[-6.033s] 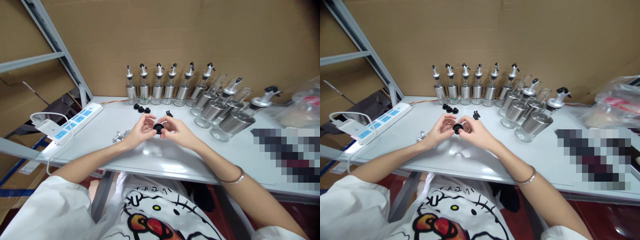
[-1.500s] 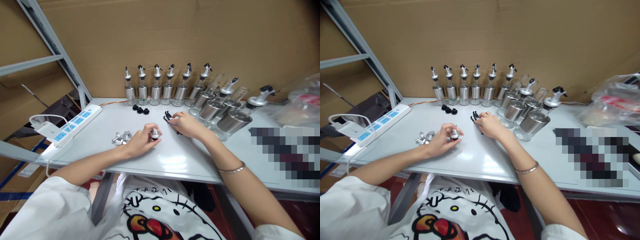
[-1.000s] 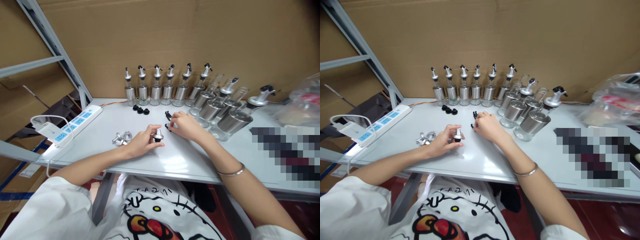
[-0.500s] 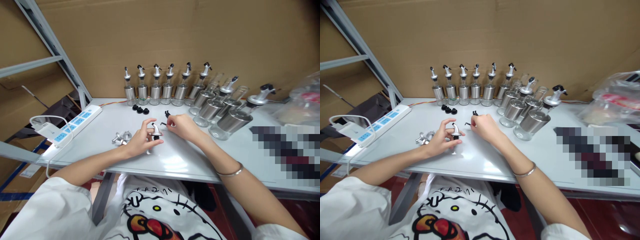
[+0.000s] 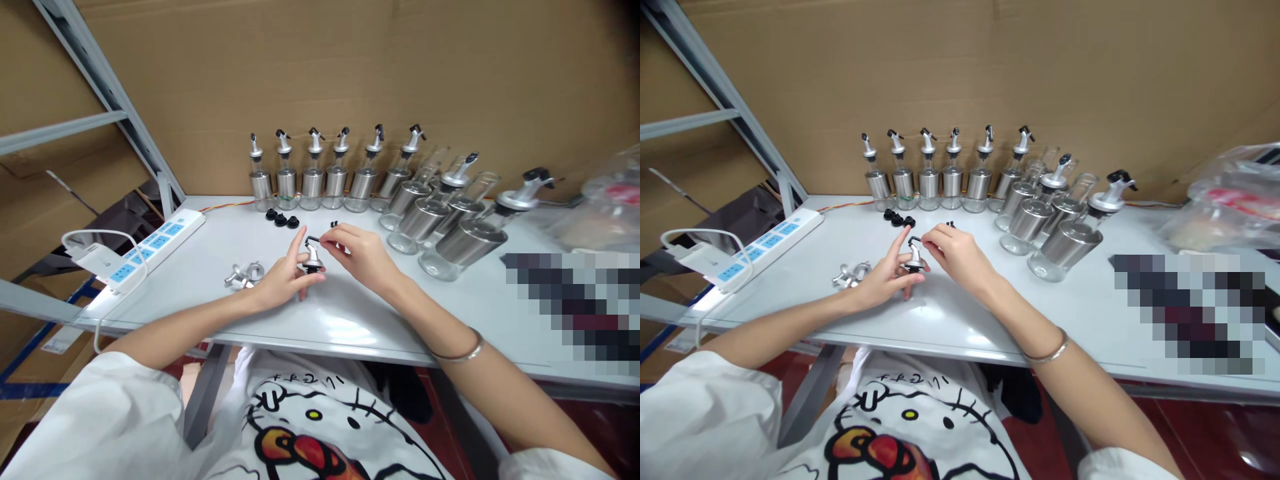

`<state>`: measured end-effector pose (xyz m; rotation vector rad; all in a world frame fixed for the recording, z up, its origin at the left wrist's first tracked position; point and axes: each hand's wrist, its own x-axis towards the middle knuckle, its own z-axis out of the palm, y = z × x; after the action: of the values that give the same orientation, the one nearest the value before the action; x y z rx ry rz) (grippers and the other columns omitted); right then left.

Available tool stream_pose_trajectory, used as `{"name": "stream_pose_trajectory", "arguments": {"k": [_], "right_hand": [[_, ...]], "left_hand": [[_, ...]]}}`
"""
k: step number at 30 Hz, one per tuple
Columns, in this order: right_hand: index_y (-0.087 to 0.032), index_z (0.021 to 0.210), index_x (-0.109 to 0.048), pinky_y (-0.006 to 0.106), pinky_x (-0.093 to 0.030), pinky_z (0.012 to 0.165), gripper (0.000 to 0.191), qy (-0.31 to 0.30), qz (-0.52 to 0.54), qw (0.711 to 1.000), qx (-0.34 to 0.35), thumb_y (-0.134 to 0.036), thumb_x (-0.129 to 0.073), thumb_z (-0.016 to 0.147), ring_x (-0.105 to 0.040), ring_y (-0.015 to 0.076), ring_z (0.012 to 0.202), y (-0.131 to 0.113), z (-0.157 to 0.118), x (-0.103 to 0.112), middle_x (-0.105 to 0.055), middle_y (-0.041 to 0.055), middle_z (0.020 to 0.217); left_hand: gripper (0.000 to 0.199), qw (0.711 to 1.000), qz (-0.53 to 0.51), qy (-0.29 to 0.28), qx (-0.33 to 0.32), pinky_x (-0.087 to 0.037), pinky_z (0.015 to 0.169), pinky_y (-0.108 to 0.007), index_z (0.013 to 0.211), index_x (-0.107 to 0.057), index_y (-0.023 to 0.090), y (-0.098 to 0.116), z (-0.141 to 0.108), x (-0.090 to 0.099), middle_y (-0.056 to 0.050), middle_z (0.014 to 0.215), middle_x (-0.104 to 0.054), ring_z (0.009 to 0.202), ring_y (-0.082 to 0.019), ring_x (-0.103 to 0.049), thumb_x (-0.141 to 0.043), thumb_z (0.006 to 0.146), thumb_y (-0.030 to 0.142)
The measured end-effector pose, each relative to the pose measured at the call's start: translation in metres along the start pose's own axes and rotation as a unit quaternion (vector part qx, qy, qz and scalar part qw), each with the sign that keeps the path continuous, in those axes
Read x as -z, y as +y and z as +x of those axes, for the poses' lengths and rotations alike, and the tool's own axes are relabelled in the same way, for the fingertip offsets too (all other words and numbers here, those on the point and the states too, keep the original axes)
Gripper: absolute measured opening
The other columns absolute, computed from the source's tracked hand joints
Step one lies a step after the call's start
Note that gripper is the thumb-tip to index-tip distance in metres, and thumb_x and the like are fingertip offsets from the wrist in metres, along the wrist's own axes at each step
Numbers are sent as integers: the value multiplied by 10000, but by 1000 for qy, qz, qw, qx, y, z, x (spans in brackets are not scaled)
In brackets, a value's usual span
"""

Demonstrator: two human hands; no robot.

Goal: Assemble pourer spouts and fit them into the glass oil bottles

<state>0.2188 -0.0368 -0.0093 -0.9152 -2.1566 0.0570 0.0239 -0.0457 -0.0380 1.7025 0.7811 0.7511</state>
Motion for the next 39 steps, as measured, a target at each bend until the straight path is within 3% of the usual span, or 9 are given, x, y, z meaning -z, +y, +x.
{"name": "stream_pose_trajectory", "arguments": {"k": [12, 19, 23, 26, 31, 39], "right_hand": [[-174, 903, -694, 299, -526, 702, 238, -25, 9, 998, 48, -200, -463, 958, -648, 179, 760, 2, -1, -2, -681, 87, 867], [-182, 873, -687, 291, -509, 709, 249, -38, 3, 998, 51, -208, -457, 964, -642, 181, 777, 3, -1, 0, -675, 87, 879], [-172, 932, -644, 276, -480, 681, 165, -31, 3, 999, 27, -228, -490, 956, -624, 171, 731, -2, -1, 2, -671, 68, 825], [-159, 956, -617, 268, -438, 632, 164, -51, -23, 998, -3, -289, -517, 950, -599, 168, 680, -5, 0, 3, -668, 58, 782], [-149, 834, -622, 269, -366, 609, 269, -119, -101, 988, 6, -234, -418, 988, -590, 174, 663, -5, 1, 2, -667, 73, 754], [-144, 793, -628, 284, -296, 594, 340, -139, -177, 974, 16, -273, -396, 1006, -585, 184, 638, -3, 2, 4, -664, 80, 702]], "left_hand": [[961, 1000, -1, 8, 23, -480, 577, -236, 1522, 3, 285, 1, 2, 1, -119, 1182, -629, 502, -61, -619, -667, 835, 328], [831, 1000, -7, 19, 12, -496, 649, -279, 1459, -216, 223, -2, 3, 2, -101, 1112, -657, 595, -120, -659, -707, 800, 340], [737, 1000, -4, 30, -5, -479, 657, -279, 1401, -283, 213, 2, 2, 2, -46, 975, -660, 606, -143, -671, -699, 807, 342], [723, 999, 6, 31, -12, -457, 632, -252, 1396, -291, 212, 6, 1, 1, -14, 915, -646, 604, -137, -664, -694, 812, 349], [759, 999, 21, 25, -3, -454, 605, -243, 1439, -265, 209, 7, 0, 1, -18, 916, -653, 609, -141, -667, -685, 822, 346], [827, 999, 9, 32, -40, -488, 619, -233, 1512, -193, 230, 6, -1, 1, -56, 997, -675, 636, -119, -666, -663, 840, 336]]}}
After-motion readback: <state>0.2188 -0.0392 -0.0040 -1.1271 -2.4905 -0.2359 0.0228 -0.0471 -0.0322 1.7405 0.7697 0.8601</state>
